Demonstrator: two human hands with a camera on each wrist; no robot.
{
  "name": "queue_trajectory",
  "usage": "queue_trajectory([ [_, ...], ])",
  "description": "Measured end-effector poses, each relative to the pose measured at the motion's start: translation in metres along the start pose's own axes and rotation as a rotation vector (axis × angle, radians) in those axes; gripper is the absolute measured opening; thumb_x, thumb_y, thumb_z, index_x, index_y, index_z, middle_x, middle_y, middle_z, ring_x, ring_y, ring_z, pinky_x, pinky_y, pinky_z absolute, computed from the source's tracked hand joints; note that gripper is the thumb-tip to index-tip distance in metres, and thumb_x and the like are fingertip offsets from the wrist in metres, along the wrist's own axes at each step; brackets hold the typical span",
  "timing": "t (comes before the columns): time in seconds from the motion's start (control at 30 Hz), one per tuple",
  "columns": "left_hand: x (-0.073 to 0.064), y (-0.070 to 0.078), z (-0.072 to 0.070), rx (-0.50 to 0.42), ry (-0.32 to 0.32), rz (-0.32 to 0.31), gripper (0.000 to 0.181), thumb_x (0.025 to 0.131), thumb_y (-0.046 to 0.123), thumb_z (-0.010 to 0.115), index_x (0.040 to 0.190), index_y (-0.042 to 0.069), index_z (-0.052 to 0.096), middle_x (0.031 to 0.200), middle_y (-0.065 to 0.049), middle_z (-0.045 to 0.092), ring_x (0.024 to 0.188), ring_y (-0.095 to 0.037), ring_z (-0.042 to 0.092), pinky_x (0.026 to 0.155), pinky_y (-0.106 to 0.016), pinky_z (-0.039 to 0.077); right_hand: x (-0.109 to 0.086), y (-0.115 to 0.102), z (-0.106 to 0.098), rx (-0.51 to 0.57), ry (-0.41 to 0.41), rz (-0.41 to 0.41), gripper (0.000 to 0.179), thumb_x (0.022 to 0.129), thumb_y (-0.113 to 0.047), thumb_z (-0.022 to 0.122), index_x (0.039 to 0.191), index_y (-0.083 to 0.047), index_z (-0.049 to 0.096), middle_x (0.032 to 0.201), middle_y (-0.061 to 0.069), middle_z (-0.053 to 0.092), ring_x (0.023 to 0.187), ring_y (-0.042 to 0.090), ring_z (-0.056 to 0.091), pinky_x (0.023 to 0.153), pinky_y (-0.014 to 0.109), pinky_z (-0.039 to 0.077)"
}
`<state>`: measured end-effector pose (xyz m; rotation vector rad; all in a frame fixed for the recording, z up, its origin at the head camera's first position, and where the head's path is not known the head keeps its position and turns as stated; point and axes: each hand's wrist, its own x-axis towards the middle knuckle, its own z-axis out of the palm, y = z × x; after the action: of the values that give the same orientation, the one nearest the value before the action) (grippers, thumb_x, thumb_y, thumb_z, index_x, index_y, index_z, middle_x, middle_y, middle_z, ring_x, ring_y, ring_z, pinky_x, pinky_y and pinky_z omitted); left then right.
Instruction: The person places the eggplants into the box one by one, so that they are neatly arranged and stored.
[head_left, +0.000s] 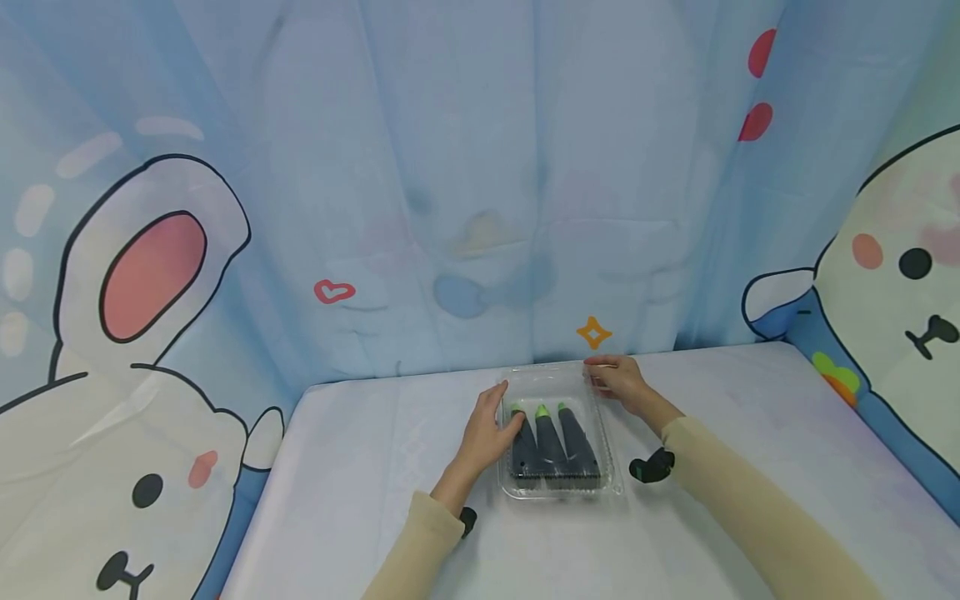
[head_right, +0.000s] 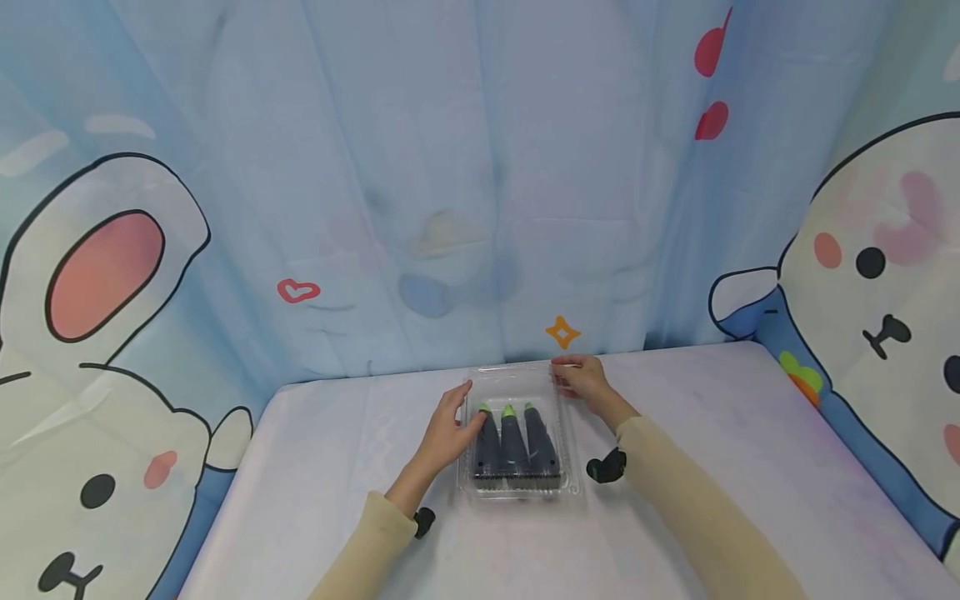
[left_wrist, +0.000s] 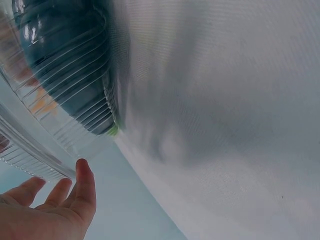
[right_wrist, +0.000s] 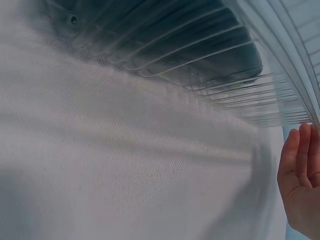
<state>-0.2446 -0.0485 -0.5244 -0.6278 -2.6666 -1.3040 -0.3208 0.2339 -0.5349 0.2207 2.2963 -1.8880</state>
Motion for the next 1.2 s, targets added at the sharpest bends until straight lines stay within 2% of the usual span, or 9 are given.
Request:
queue_trajectory([
  [0.17, -0.0001, -0.0005, 0.0011, -0.002, 0.003, -0.008, 0.062, 0.097, 0.027, 0.058, 0.149, -0.002, 0.038, 0.145, -0.023, 0.042, 0.133, -0.037, 0.045, 0.104, -0.052, 0.042, -0.0011, 0.0009, 0.0009, 0.020, 0.009, -0.001, 0.046, 0.100, -0.022, 0.058, 0.137, 0.005, 0.053, 0.108, 0.006, 0.066, 0.086, 0.009, 0.064, 0.071, 0.021, 0.055],
  [0.27, 0.0002, -0.0011, 0.0019, 0.008, 0.006, -0.008, 0.063, 0.097, 0.028, 0.058, 0.149, -0.002, 0.038, 0.145, -0.023, 0.042, 0.133, -0.038, 0.045, 0.105, -0.052, 0.041, -0.0014, 0.0011, 0.0013, 0.025, 0.019, -0.004, 0.045, 0.100, -0.021, 0.058, 0.137, 0.006, 0.053, 0.103, 0.002, 0.066, 0.083, 0.006, 0.063, 0.070, 0.021, 0.055],
  [0.8, 0.0006, -0.0016, 0.0036, 0.006, -0.001, -0.035, 0.064, 0.096, 0.027, 0.059, 0.150, 0.001, 0.037, 0.147, -0.021, 0.041, 0.136, -0.036, 0.043, 0.108, -0.051, 0.037, -0.0031, -0.0008, 0.0014, 0.101, 0.032, -0.027, 0.046, 0.097, -0.012, 0.061, 0.137, 0.009, 0.051, 0.083, -0.003, 0.067, 0.073, 0.007, 0.064, 0.065, 0.021, 0.054],
  [1.2, 0.0015, -0.0025, 0.0052, 0.013, -0.001, -0.003, 0.063, 0.096, 0.025, 0.060, 0.148, -0.002, 0.038, 0.145, -0.023, 0.043, 0.133, -0.038, 0.045, 0.107, -0.052, 0.039, -0.0022, 0.0018, 0.0001, 0.103, 0.042, -0.028, 0.046, 0.097, -0.010, 0.061, 0.138, 0.009, 0.050, 0.078, -0.007, 0.068, 0.069, 0.006, 0.063, 0.063, 0.021, 0.053],
])
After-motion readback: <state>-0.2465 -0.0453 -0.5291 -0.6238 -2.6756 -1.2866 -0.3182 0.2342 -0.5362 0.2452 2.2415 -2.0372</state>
